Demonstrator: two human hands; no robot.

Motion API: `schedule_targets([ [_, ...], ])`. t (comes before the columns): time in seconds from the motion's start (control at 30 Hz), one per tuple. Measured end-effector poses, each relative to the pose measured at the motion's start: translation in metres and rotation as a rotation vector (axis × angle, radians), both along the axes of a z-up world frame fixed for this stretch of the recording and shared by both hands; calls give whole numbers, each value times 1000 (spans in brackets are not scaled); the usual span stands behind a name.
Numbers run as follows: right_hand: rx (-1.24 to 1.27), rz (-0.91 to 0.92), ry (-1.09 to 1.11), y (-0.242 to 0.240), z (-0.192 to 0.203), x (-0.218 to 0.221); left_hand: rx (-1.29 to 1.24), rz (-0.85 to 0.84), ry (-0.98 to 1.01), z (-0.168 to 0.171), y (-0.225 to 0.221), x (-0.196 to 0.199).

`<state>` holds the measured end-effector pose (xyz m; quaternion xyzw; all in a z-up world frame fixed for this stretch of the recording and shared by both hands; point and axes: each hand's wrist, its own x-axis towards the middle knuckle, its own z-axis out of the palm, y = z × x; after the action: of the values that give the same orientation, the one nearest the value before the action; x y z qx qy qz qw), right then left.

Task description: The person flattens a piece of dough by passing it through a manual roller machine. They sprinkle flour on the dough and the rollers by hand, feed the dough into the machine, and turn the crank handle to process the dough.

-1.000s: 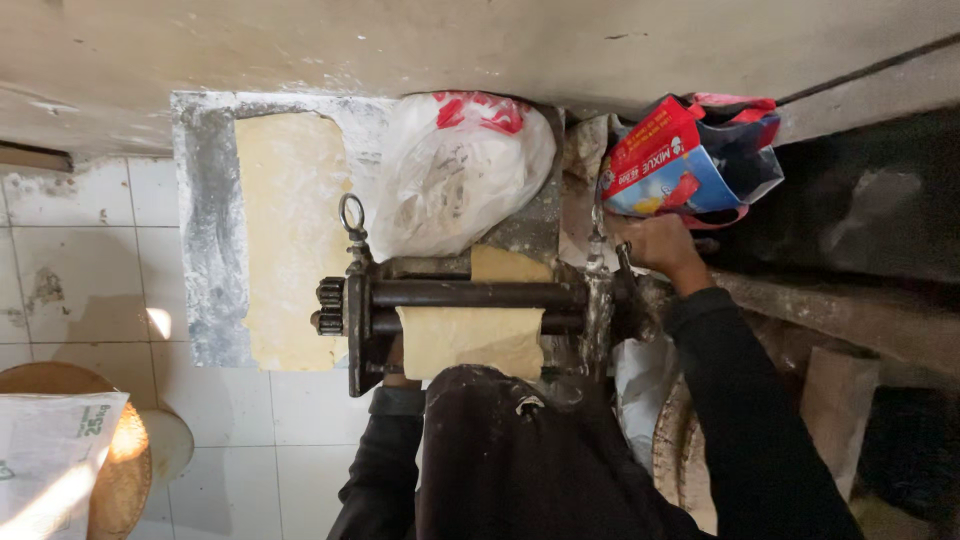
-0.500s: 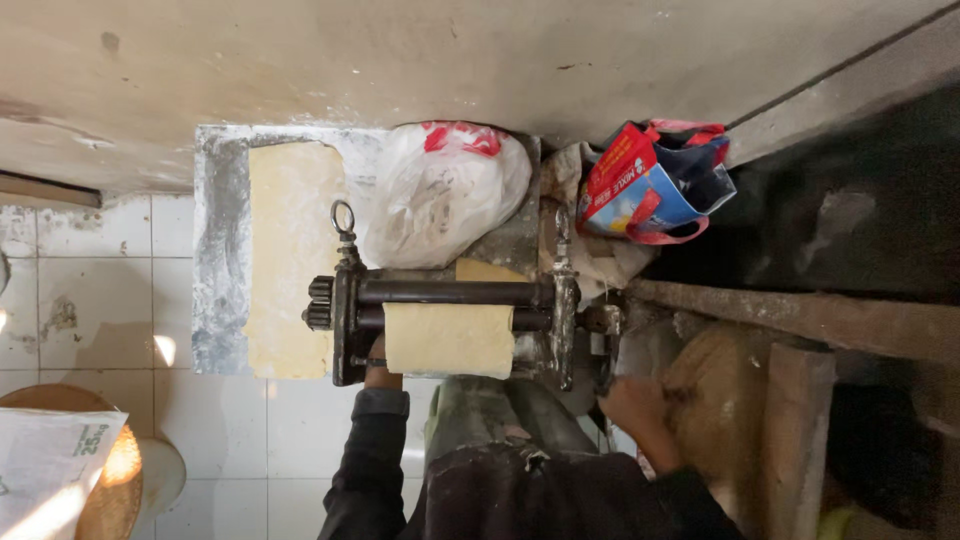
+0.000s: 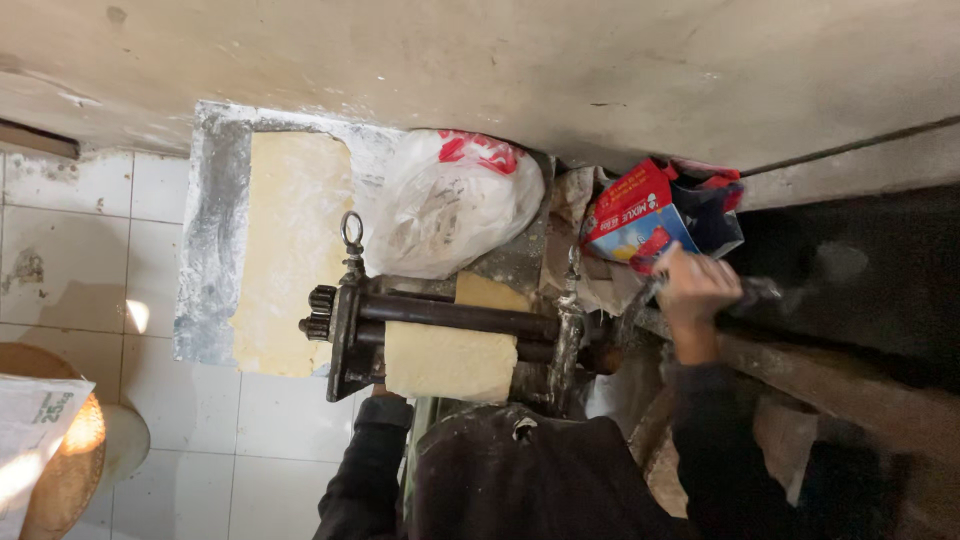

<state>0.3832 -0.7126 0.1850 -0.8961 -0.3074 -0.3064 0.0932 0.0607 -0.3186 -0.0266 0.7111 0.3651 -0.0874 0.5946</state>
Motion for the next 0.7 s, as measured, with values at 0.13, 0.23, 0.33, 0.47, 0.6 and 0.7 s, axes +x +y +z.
schedule_targets([
  [0.13, -286, -48, 458, 30, -108, 5, 34, -32, -13, -15, -4, -8],
  [0.23, -367, -112, 713, -4, -153, -105, 53, -83, -16, -17, -1, -23],
  [0.33, -326, -140, 797, -29, -136, -203, 71, -96, -40, -16, 9, -13],
  [0.47, -319, -257, 765, -51, -28, -276, 51, -129, -46, -9, -5, -1],
  [0.6, -98, -77, 207, -40, 59, -244, 95, -184, -50, -9, -23, -1],
  [0.7, -162, -83, -118, -35, 87, -181, 223, -331, -76, -13, -40, -11],
])
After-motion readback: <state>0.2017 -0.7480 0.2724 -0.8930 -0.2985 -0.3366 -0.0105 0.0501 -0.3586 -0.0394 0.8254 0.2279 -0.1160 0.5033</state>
